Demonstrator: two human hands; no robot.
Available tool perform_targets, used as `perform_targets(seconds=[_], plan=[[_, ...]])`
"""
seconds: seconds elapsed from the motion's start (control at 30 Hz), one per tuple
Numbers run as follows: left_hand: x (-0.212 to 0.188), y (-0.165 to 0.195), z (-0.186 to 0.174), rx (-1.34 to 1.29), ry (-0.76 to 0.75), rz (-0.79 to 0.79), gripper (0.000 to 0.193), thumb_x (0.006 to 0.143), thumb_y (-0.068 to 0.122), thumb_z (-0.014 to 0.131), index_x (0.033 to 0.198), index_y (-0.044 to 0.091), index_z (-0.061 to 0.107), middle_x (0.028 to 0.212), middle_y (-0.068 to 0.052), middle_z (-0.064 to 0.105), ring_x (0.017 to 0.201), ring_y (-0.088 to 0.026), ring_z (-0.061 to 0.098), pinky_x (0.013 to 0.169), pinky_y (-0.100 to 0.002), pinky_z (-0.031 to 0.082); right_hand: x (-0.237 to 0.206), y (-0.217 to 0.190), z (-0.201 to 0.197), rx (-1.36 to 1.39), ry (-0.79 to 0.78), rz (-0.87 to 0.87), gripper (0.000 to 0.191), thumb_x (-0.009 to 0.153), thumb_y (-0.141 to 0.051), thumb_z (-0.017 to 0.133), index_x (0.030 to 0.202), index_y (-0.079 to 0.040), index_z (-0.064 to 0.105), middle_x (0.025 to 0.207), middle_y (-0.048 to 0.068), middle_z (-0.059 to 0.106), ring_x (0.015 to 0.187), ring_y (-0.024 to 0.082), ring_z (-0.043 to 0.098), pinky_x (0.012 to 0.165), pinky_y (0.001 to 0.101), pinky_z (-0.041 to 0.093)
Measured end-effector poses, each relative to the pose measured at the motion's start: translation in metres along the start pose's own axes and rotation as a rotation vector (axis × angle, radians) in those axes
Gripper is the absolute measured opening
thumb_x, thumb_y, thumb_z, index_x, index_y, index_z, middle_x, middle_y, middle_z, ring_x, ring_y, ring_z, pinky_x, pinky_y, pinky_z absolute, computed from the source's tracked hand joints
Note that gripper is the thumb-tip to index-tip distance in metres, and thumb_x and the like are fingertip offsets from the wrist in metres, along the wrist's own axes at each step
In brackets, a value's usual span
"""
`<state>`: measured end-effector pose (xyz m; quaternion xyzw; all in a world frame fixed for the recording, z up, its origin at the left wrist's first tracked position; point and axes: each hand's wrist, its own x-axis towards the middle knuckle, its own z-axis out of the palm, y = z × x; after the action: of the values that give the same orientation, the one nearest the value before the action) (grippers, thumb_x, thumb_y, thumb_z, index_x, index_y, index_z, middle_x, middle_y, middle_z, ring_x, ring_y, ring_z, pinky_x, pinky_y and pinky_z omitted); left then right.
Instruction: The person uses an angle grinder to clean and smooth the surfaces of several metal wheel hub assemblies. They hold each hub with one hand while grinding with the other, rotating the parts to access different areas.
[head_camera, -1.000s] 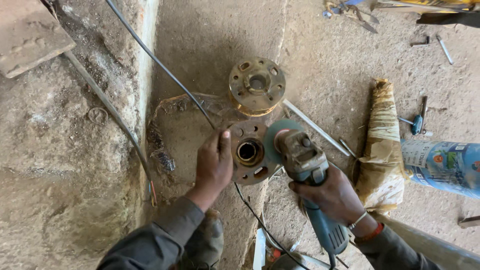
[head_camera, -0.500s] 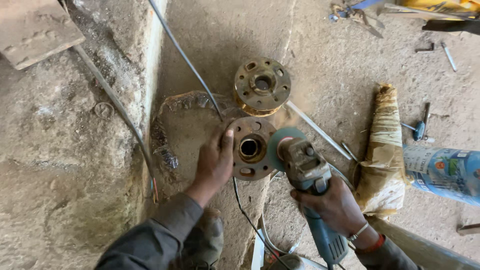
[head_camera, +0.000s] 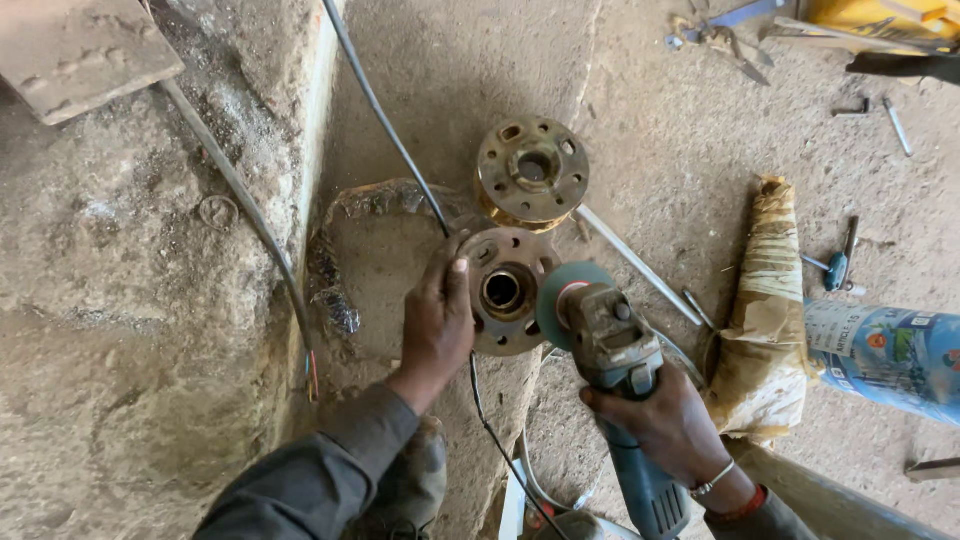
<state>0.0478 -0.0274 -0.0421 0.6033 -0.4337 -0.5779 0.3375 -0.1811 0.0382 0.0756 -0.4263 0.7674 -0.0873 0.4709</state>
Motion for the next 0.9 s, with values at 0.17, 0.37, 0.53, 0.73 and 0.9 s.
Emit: perform_targets(seconds=[0.17, 0.37, 0.53, 0.73, 0.9], plan=[[0.056, 0.022, -0.032, 0.285, -0.256, 0.512, 0.052, 0.114, 0.046, 0.031, 0.138, 0.010, 0.058, 0.115, -0.019, 0.074, 0.098, -0.025, 0.071, 0.082, -0.039, 0.060, 0.019, -0.004, -0.009, -0.097, -0.022, 0.141, 0.044, 0.074, -0.031, 0.086, 0.102, 0.002, 0.076, 0.082, 0.014, 0.076, 0.069, 0.021, 0.066, 0.068, 0.0389, 0.058], [-0.009, 0.017, -0.004, 0.162, 0.055, -0.132, 0.060, 0.106, 0.050, 0.026, 0.142, 0.012, 0.055, 0.076, -0.010, 0.064, 0.052, -0.021, 0.051, 0.043, -0.040, 0.045, -0.013, 0.008, 0.002, -0.081, 0.012, 0.114, 0.050, 0.068, -0.030, 0.090, 0.104, -0.002, 0.072, 0.089, 0.007, 0.082, 0.077, 0.017, 0.076, 0.076, 0.0343, 0.061], [-0.007, 0.005, 0.006, 0.047, 0.156, 0.189, 0.062, 0.111, 0.054, 0.025, 0.145, 0.008, 0.051, 0.084, 0.000, 0.058, 0.060, -0.008, 0.056, 0.047, -0.028, 0.053, -0.009, 0.005, 0.004, -0.036, -0.011, 0.081, 0.048, 0.071, -0.030, 0.087, 0.105, 0.001, 0.073, 0.089, 0.011, 0.080, 0.078, 0.020, 0.072, 0.075, 0.0376, 0.060], [0.061, 0.021, -0.038, 0.256, -0.297, 0.455, 0.057, 0.119, 0.054, 0.030, 0.135, 0.009, 0.060, 0.088, 0.002, 0.062, 0.072, -0.006, 0.060, 0.061, -0.027, 0.052, 0.015, 0.002, -0.008, -0.082, 0.011, 0.054, 0.042, 0.071, -0.026, 0.086, 0.102, 0.000, 0.073, 0.081, 0.008, 0.078, 0.068, 0.016, 0.068, 0.066, 0.0345, 0.060], [0.014, 0.020, -0.014, 0.216, 0.001, 0.028, 0.060, 0.105, 0.052, 0.025, 0.148, 0.019, 0.051, 0.061, 0.000, 0.049, 0.040, -0.011, 0.040, 0.031, -0.032, 0.034, -0.003, 0.011, 0.000, 0.085, -0.053, 0.064, 0.044, 0.067, -0.021, 0.088, 0.102, 0.000, 0.073, 0.080, 0.009, 0.080, 0.068, 0.017, 0.072, 0.068, 0.0336, 0.061]])
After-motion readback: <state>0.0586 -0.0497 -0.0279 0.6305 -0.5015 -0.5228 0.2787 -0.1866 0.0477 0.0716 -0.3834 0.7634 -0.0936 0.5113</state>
